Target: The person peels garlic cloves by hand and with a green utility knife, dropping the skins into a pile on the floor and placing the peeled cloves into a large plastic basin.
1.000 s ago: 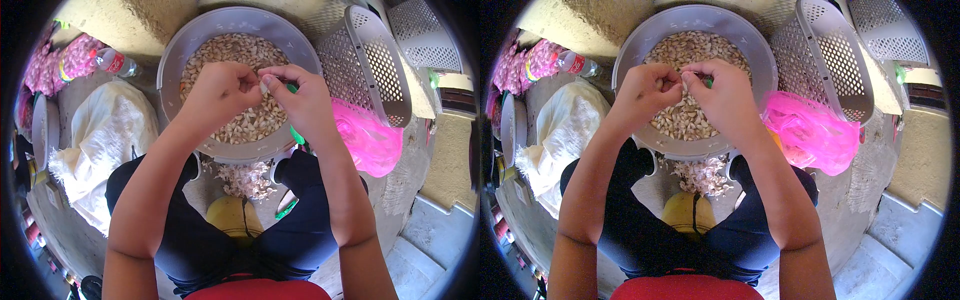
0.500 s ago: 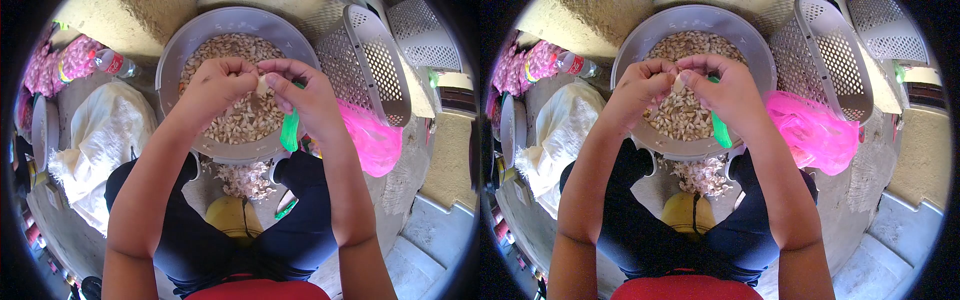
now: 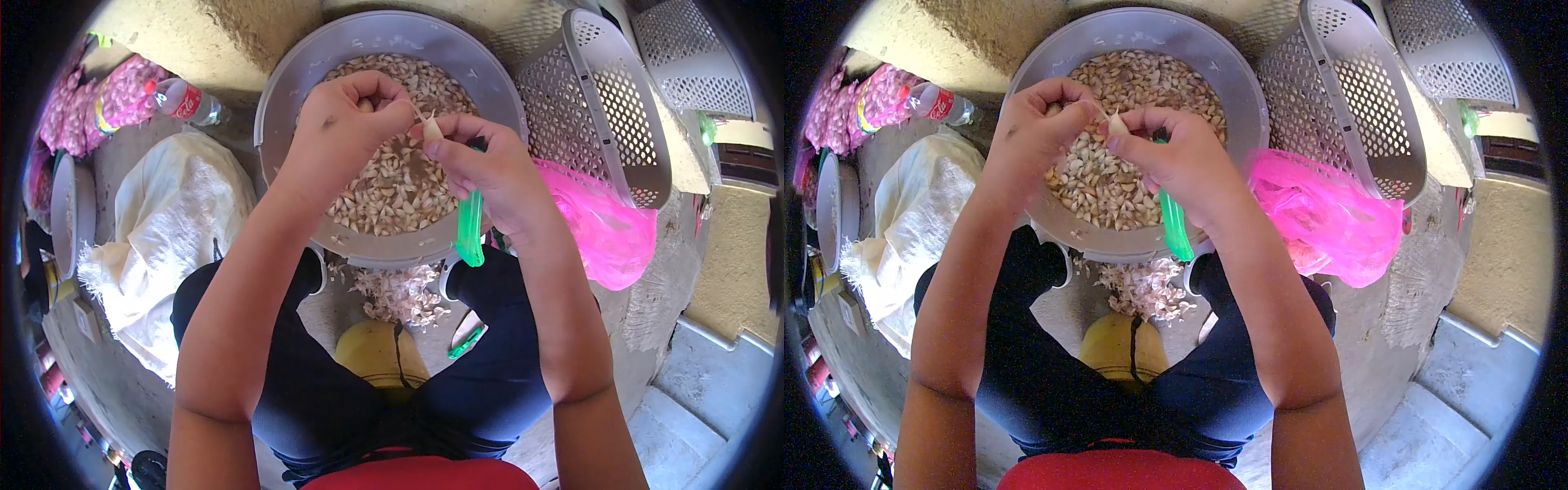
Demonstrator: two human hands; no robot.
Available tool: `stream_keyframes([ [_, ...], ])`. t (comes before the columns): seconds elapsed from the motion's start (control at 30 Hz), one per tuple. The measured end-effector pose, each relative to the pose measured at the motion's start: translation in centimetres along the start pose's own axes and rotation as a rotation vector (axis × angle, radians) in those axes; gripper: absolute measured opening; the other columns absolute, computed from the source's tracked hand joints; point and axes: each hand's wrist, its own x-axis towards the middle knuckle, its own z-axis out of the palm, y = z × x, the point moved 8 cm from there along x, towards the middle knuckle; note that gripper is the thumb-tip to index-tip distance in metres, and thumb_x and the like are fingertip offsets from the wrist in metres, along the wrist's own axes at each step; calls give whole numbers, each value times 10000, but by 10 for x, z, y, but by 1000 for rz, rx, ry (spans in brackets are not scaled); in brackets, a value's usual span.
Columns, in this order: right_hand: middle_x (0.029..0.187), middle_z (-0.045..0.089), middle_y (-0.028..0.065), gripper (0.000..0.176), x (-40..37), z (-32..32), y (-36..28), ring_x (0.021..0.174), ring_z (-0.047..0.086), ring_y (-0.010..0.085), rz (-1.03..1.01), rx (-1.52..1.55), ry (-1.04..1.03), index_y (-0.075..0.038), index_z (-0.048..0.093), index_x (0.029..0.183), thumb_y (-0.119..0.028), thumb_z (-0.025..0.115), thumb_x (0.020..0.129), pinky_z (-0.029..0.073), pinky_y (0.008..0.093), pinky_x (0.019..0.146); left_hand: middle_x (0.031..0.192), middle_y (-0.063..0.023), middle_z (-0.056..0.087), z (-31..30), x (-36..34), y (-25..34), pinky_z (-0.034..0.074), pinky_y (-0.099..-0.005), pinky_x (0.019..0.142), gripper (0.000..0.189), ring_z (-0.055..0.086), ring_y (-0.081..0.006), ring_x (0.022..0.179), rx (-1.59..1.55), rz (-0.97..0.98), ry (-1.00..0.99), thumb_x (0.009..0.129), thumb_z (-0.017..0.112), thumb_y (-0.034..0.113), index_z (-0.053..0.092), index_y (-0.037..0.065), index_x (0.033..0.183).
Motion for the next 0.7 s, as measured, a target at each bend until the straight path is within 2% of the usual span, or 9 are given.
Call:
stream_keyframes([
  [0.07,617,512,-30,255,0,-1,2,464,409,33,6,15,-2,-26,600,942,-218,625,776,341,184,420,541,41,470,-2,2,-1,293,-178,419,145,389,-17,472,3,31,10,692,592,172,583,31,728],
  [0.17,605,499,-31,264,-1,0,1,458,390,31,34,33,-41,-27,602,958,-226,616,784,331,187,421,564,52,438,-1,0,-9,241,-166,420,129,361,-12,477,-6,-147,-12,755,540,158,568,55,828],
  [0.27,587,482,-39,258,-2,0,1,454,377,31,40,37,-50,-31,604,967,-221,606,792,315,187,419,566,51,428,-2,2,-10,227,-167,414,158,345,-19,467,-51,-134,-25,770,551,199,562,64,851],
  [0.37,574,465,-45,248,-1,-1,2,450,370,31,49,38,-76,-25,599,956,-215,603,796,299,187,415,571,53,430,5,-2,-3,233,-165,412,180,347,-13,474,36,-137,-80,788,573,240,558,69,843],
  [0.47,562,450,-50,243,1,-5,5,446,361,33,46,101,-51,-16,590,943,-213,602,799,289,186,416,584,56,443,14,-3,5,245,-160,416,203,354,-6,483,168,59,-166,793,594,263,559,70,845],
  [0.57,556,445,-49,246,1,-5,2,448,360,34,44,125,-51,-10,583,930,-216,605,798,286,187,417,602,56,460,16,-1,2,262,-157,423,206,362,-4,488,201,61,-256,786,607,240,563,62,880],
  [0.67,551,439,-52,253,1,-5,1,454,364,33,51,127,-76,-10,584,928,-224,608,795,283,182,421,646,49,491,14,-2,-4,274,-155,433,228,370,-8,502,106,-86,-271,780,614,226,565,55,923],
  [0.7,551,438,-53,256,1,-5,1,456,364,32,47,120,-74,-10,584,928,-226,610,794,282,180,423,659,47,499,14,-2,0,278,-153,440,232,375,-8,511,88,-37,-243,782,612,224,565,54,931],
])
